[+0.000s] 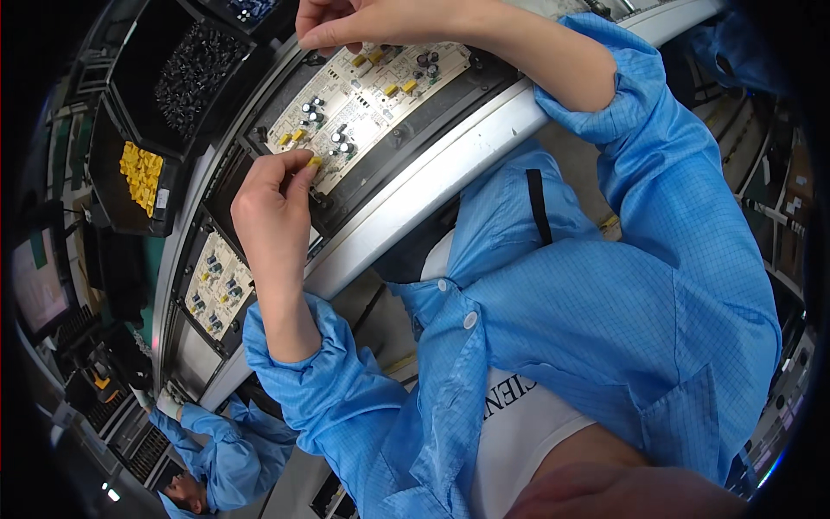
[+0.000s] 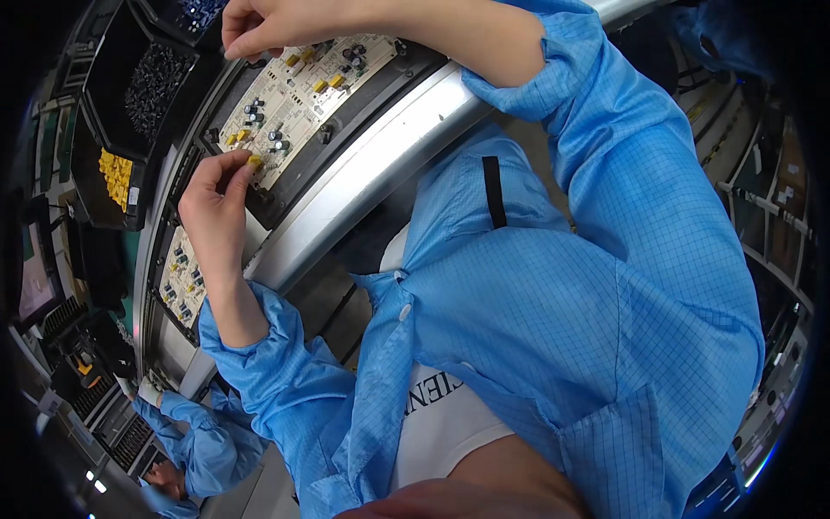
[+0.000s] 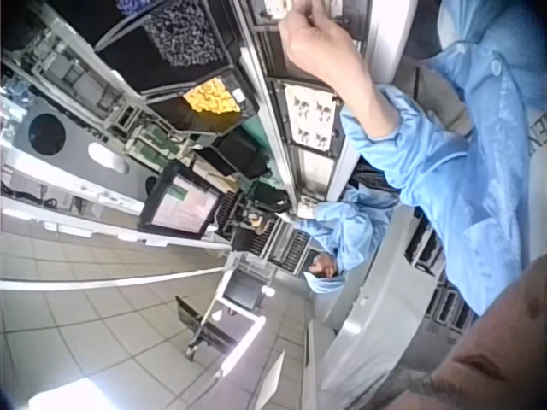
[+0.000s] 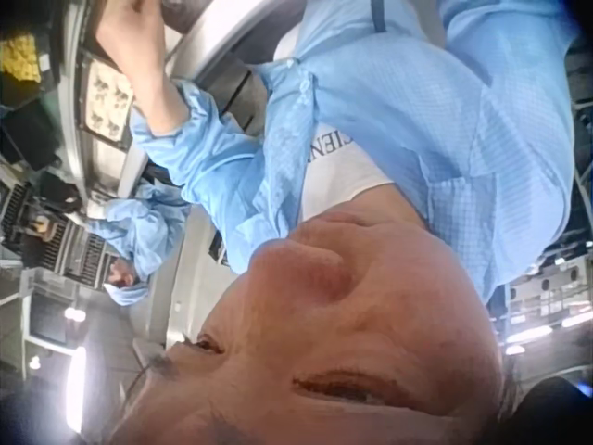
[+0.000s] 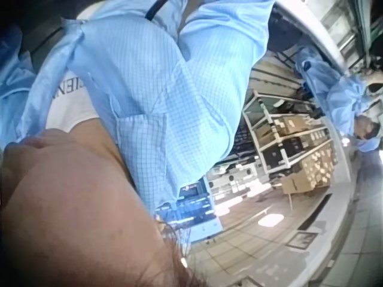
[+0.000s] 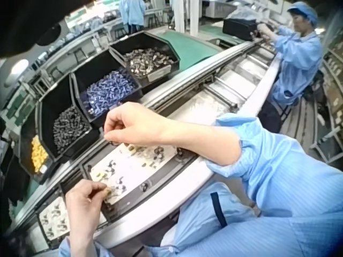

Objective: Assembling small components onto printed circuit boards at an assembly line workstation.

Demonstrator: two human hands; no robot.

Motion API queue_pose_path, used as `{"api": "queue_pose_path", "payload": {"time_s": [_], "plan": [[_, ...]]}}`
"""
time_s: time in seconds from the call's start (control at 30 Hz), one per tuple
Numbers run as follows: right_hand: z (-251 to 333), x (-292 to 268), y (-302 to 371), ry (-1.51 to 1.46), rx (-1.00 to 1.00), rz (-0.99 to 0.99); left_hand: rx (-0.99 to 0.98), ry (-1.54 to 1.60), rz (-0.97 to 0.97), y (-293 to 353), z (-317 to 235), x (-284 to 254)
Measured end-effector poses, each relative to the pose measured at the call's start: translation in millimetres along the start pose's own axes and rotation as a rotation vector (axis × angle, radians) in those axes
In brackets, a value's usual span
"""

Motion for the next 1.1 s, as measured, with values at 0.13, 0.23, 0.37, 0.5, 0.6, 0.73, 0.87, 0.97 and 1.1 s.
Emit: {"api": "queue_pose_path", "payload": {"time_s": [0.13,0.23,0.37,0.5,0.6,0.73,0.87,0.97,1.1], "plan": [[9.6,-3.9,3.1,0.059,-0.026,-0.036,0.057,-0.163,0.060,-4.3,-11.7,2.7],[8.1,-0.2,2.8,0.021,-0.004,0.039,0.147,-0.179,0.033,-4.6,-11.2,7.8],[10.3,6.0,9.2,-0.102,0.028,0.143,0.202,-0.217,0.014,-2.1,-20.9,6.0],[44.1,27.6,12.1,0.120,0.203,0.208,0.249,-0.246,0.012,-3.7,-9.8,8.3],[7.6,26.5,13.2,0.065,0.330,0.245,0.312,-0.243,0.043,-6.1,-12.4,9.3],[-3.9,36.2,12.8,-0.231,0.246,0.356,0.348,-0.218,0.084,-6.1,-8.6,11.5],[-7.3,43.4,14.8,-0.203,0.280,0.422,0.404,-0.161,0.145,-11.1,2.6,9.6],[-9.4,43.5,17.2,-0.190,0.305,0.407,0.122,0.234,-0.013,-21.9,24.9,-7.2],[-14.8,47.5,19.5,-0.224,0.380,0.389,0.101,0.370,-0.204,-21.6,54.0,-22.0]]}}
Point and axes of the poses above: each hand's wrist, its own y-axis away from the middle knuckle, its own x-axis out of the palm, z = x × y, the point moved 6 cm from there along -y, towards the middle knuckle, and after that the axes turned 4 degrees about -z, right-handed, at the moved point
